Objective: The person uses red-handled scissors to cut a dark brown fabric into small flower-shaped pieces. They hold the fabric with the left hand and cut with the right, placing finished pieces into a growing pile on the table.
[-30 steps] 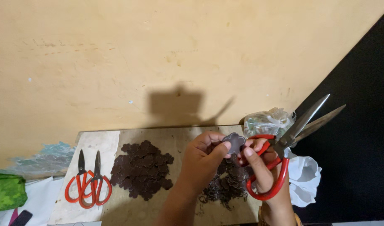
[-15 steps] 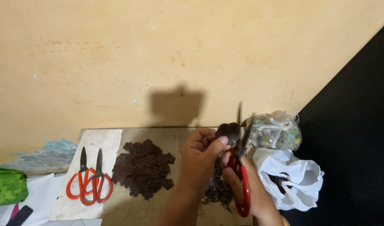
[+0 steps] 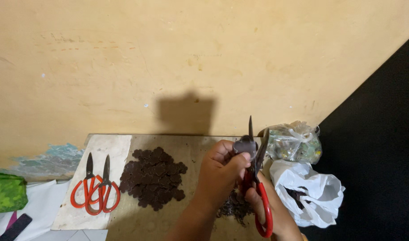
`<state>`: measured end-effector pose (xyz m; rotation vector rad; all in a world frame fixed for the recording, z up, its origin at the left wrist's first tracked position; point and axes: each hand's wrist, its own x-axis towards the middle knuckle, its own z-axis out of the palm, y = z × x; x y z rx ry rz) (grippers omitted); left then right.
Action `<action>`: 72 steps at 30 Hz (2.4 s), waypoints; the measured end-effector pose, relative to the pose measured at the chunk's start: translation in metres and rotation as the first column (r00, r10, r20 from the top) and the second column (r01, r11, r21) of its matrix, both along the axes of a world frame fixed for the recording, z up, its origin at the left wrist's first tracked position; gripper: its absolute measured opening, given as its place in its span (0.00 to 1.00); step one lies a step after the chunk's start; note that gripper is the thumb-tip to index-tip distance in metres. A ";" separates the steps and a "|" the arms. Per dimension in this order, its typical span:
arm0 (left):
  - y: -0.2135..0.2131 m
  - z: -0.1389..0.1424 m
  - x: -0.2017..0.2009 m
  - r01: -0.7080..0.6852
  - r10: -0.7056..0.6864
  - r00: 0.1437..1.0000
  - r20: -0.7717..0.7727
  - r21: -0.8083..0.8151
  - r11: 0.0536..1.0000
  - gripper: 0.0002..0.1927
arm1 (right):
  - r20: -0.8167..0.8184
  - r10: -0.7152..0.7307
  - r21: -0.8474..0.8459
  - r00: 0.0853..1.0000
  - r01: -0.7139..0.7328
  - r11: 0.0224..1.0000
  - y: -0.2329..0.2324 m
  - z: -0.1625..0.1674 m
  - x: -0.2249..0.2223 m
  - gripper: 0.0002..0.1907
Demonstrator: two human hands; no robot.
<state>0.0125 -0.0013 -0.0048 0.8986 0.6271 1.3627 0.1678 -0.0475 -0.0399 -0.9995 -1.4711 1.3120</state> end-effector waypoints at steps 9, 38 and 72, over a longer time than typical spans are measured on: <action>0.000 0.005 -0.001 -0.023 0.024 0.999 -0.046 0.018 1.000 0.01 | -0.099 0.050 -0.042 0.994 -0.054 0.998 0.002 0.002 -0.003 0.33; -0.007 0.011 -0.001 -0.113 0.110 0.992 -0.067 -0.038 0.993 0.02 | -0.076 0.039 0.008 0.996 -0.039 0.999 0.009 -0.009 -0.009 0.42; 0.007 -0.014 -0.005 -0.051 0.051 0.998 0.035 -0.008 0.999 0.08 | -0.106 0.050 -0.006 0.993 -0.051 0.999 0.018 -0.028 -0.009 0.45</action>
